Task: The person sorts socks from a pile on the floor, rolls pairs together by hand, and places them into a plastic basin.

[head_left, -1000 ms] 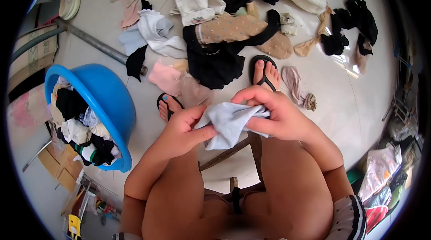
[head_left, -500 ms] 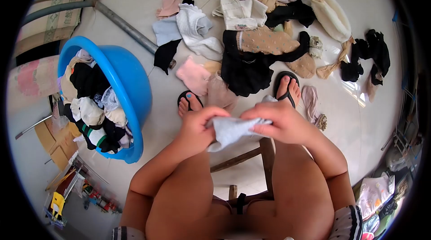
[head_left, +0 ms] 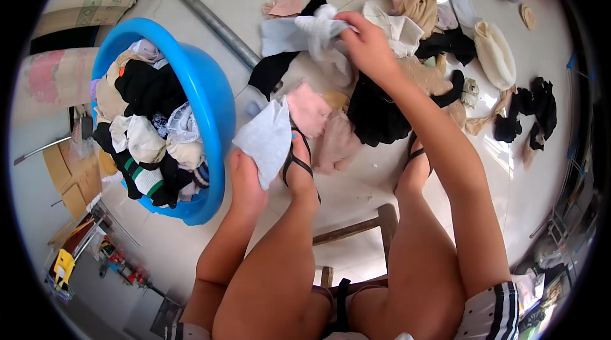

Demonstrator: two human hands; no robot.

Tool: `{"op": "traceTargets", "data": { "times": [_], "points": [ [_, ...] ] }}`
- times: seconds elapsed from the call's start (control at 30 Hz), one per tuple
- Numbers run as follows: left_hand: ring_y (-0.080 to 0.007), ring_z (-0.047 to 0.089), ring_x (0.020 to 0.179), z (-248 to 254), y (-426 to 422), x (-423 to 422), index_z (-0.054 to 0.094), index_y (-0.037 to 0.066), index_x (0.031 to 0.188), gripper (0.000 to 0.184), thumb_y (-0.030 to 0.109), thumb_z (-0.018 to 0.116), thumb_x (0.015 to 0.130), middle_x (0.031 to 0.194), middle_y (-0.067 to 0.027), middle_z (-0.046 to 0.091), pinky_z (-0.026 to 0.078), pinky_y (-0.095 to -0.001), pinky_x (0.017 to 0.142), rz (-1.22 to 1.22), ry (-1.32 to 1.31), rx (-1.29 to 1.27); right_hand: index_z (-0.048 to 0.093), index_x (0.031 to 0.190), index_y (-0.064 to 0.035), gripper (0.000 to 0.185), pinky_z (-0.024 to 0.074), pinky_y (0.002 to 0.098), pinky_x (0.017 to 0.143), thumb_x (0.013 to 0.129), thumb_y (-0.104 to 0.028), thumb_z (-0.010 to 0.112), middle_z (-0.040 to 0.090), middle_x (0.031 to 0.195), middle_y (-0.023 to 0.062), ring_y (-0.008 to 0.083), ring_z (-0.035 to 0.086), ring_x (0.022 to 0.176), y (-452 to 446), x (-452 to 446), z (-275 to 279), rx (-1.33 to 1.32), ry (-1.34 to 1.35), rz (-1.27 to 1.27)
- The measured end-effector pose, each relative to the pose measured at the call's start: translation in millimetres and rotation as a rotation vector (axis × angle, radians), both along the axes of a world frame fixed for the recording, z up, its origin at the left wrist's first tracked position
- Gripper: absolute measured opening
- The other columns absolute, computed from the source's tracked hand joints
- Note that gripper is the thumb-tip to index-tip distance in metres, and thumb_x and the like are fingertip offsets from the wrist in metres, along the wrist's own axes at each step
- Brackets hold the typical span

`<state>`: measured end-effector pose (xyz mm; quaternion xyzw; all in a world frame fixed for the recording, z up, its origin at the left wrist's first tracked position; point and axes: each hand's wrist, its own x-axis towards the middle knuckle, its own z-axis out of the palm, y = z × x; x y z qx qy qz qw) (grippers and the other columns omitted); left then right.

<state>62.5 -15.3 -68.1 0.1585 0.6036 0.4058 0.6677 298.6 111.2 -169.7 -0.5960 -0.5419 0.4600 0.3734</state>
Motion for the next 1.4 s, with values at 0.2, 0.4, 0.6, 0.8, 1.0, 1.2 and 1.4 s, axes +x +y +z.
{"op": "traceTargets", "data": {
  "times": [0.2, 0.4, 0.6, 0.8, 1.0, 1.2, 1.4],
  "points": [
    [-0.0108, 0.053, 0.092, 10, 7, 3, 0.05, -0.005, 0.108, 0.026, 0.012, 0.043, 0.09, 0.103, -0.0075, 0.057, 0.043, -0.0226, 0.078, -0.07, 0.176, -0.061, 0.056, 0.101, -0.0085, 0.03, 0.0448, 0.0261, 0.061, 0.073, -0.001, 0.054, 0.058, 0.072, 0.0074, 0.0148, 0.055, 0.064, -46, 75, 112, 0.22, -0.777, 0.167],
    [-0.002, 0.045, 0.057, 10, 5, 24, 0.052, 0.006, 0.103, 0.022, 0.018, 0.045, 0.086, 0.076, 0.0026, 0.055, 0.03, -0.0178, 0.044, -0.15, 0.223, -0.037, 0.056, 0.092, 0.0021, 0.017, 0.0399, 0.0198, 0.068, 0.076, 0.0, 0.051, 0.056, 0.08, 0.0032, 0.0079, 0.049, 0.073, -76, 106, 156, 0.033, 0.025, -0.16],
    [-0.0031, 0.045, 0.056, 4, 3, 35, 0.051, 0.005, 0.101, 0.024, 0.023, 0.044, 0.087, 0.075, 0.0022, 0.054, 0.03, -0.0188, 0.044, -0.132, 0.277, -0.028, 0.044, 0.117, -0.0024, 0.035, 0.0425, 0.0239, 0.067, 0.089, -0.023, 0.045, 0.053, 0.084, 0.0038, 0.0119, 0.051, 0.078, -97, 176, 132, 0.031, 0.816, -0.439],
    [-0.0057, 0.052, 0.073, 0, 2, 39, 0.052, 0.002, 0.103, 0.027, 0.024, 0.043, 0.088, 0.087, -0.0011, 0.056, 0.04, -0.0196, 0.056, -0.145, 0.259, 0.001, 0.041, 0.12, 0.0019, 0.047, 0.0375, 0.029, 0.086, 0.083, -0.022, 0.057, 0.048, 0.112, 0.017, 0.0204, 0.049, 0.099, -114, 218, 60, 0.215, -1.373, -0.326],
    [-0.0104, 0.054, 0.089, 8, 19, 64, 0.05, -0.002, 0.107, 0.026, 0.015, 0.044, 0.088, 0.1, -0.0069, 0.057, 0.043, -0.0223, 0.075, -0.266, 0.213, 0.041, 0.056, 0.102, -0.0074, 0.033, 0.0462, 0.0354, 0.06, 0.077, -0.029, 0.06, 0.061, 0.074, 0.0071, 0.0236, 0.061, 0.066, -100, 99, 54, -0.218, -0.433, -0.158],
    [-0.0058, 0.052, 0.08, 7, 21, 87, 0.046, -0.001, 0.104, 0.019, 0.008, 0.043, 0.088, 0.09, -0.0049, 0.056, 0.042, -0.0195, 0.069, -0.312, 0.353, 0.226, 0.06, 0.084, -0.004, 0.026, 0.0467, 0.0397, 0.06, 0.075, -0.028, 0.055, 0.061, 0.071, 0.0155, 0.0304, 0.06, 0.068, -74, 99, 14, -0.222, -0.686, -0.105],
    [-0.0055, 0.048, 0.078, 6, 14, 102, 0.046, 0.0, 0.104, 0.017, 0.008, 0.039, 0.09, 0.09, -0.0032, 0.054, 0.041, -0.0191, 0.068, -0.355, 0.301, 0.245, 0.058, 0.086, 0.0001, 0.014, 0.0369, 0.0188, 0.052, 0.084, -0.012, 0.052, 0.048, 0.063, -0.0047, 0.0022, 0.042, 0.058, -102, 74, 110, -0.326, 0.301, 0.042]
  ]
}}
